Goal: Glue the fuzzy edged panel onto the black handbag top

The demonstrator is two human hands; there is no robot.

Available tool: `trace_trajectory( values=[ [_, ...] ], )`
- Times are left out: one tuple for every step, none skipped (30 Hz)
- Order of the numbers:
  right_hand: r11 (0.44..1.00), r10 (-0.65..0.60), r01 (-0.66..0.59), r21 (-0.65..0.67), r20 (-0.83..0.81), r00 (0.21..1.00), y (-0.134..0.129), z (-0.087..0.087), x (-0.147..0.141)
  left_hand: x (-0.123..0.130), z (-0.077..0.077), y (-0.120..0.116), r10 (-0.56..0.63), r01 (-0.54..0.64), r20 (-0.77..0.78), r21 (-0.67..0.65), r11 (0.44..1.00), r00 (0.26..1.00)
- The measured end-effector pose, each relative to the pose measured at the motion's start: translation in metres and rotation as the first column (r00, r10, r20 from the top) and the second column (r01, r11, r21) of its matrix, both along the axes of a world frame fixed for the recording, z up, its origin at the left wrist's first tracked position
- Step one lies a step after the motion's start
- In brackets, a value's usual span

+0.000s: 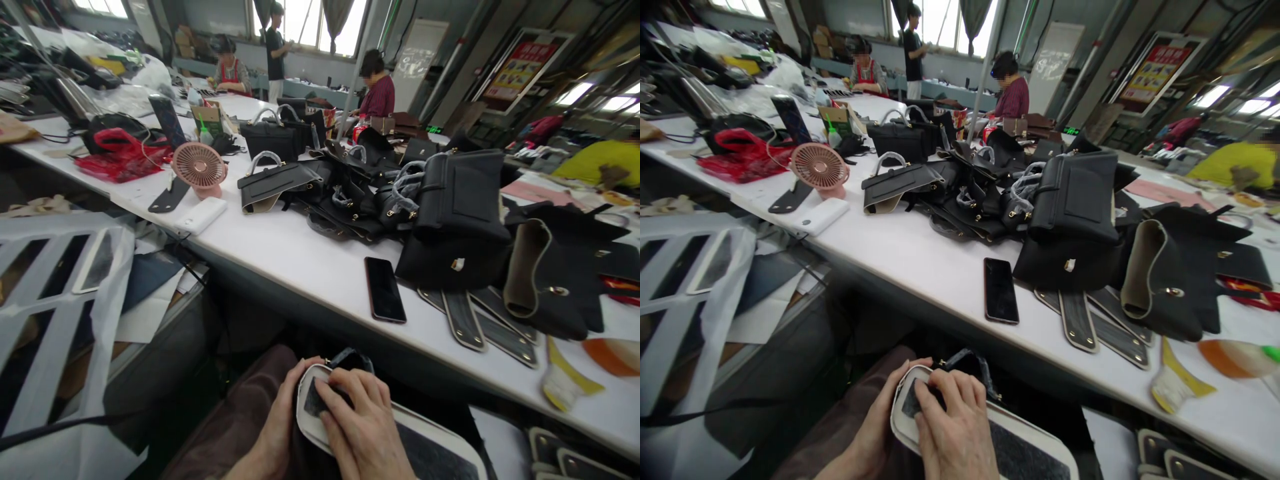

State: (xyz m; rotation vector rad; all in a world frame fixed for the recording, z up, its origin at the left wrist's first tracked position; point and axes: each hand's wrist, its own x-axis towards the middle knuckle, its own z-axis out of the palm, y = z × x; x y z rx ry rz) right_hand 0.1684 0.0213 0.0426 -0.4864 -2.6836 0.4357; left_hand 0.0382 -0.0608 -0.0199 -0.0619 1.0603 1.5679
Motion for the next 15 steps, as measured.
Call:
trace_trajectory(
  values=[
    [0.999, -0.018, 0.017, 0.039, 0.025, 1.000, 0.000, 0.000, -0.002, 0.001, -0.001, 0.000, 0.002, -0.002, -0.005, 0.003, 1.000, 1.000],
    [0.998, -0.028, 0.025, 0.063, 0.038, 0.999, -0.001, 0.000, -0.005, 0.001, -0.003, -0.001, 0.001, -0.001, -0.024, 0.007, 1.000, 1.000],
    [0.997, -0.034, 0.030, 0.074, 0.043, 0.998, -0.001, 0.001, -0.007, 0.001, -0.005, -0.002, -0.001, 0.002, -0.054, 0.008, 1.000, 0.999],
    [0.996, -0.036, 0.033, 0.077, 0.044, 0.998, -0.002, 0.001, -0.010, 0.001, -0.008, -0.003, -0.003, 0.004, -0.091, 0.004, 1.000, 0.996],
    [0.997, -0.040, 0.037, 0.073, 0.045, 0.998, -0.003, 0.002, -0.013, 0.001, -0.010, -0.005, -0.004, 0.003, -0.127, -0.006, 1.000, 0.992],
    [0.997, -0.047, 0.045, 0.061, 0.046, 0.998, -0.005, 0.002, -0.017, 0.001, -0.011, -0.006, -0.004, 0.000, -0.158, -0.020, 1.000, 0.987],
    [0.998, -0.055, 0.052, 0.046, 0.049, 0.997, -0.007, 0.003, -0.020, 0.001, -0.011, -0.006, -0.002, -0.004, -0.180, -0.032, 0.999, 0.984],
    [0.998, -0.065, 0.063, 0.028, 0.052, 0.997, -0.009, 0.004, -0.024, 0.000, -0.011, -0.006, -0.001, -0.007, -0.189, -0.040, 0.999, 0.982],
    [0.997, -0.076, 0.076, 0.002, 0.050, 0.996, -0.012, 0.005, -0.027, 0.000, -0.009, -0.005, -0.001, -0.008, -0.191, -0.043, 0.999, 0.982],
    [0.996, -0.084, 0.085, -0.037, 0.035, 0.996, -0.015, 0.008, -0.029, 0.000, -0.007, -0.004, -0.003, -0.006, -0.188, -0.043, 0.999, 0.982],
    [0.992, -0.081, 0.080, -0.101, 0.000, 0.997, -0.017, 0.011, -0.029, 0.000, -0.003, -0.003, -0.013, 0.006, -0.177, -0.042, 0.999, 0.984],
    [0.978, -0.080, 0.068, -0.196, -0.056, 0.995, -0.019, 0.014, -0.028, -0.001, 0.000, -0.002, -0.035, 0.028, -0.155, -0.044, 0.999, 0.987],
    [0.947, -0.100, 0.056, -0.315, -0.125, 0.987, -0.019, 0.019, -0.024, -0.002, 0.004, -0.002, -0.071, 0.065, -0.124, -0.052, 0.997, 0.990],
    [0.898, -0.153, 0.055, -0.436, -0.194, 0.969, -0.018, 0.023, -0.016, -0.005, 0.006, -0.002, -0.112, 0.106, -0.094, -0.067, 0.992, 0.989],
    [0.838, -0.239, 0.071, -0.541, -0.246, 0.939, -0.016, 0.026, -0.004, -0.010, 0.007, -0.003, -0.156, 0.149, -0.086, -0.086, 0.985, 0.984]
  ],
)
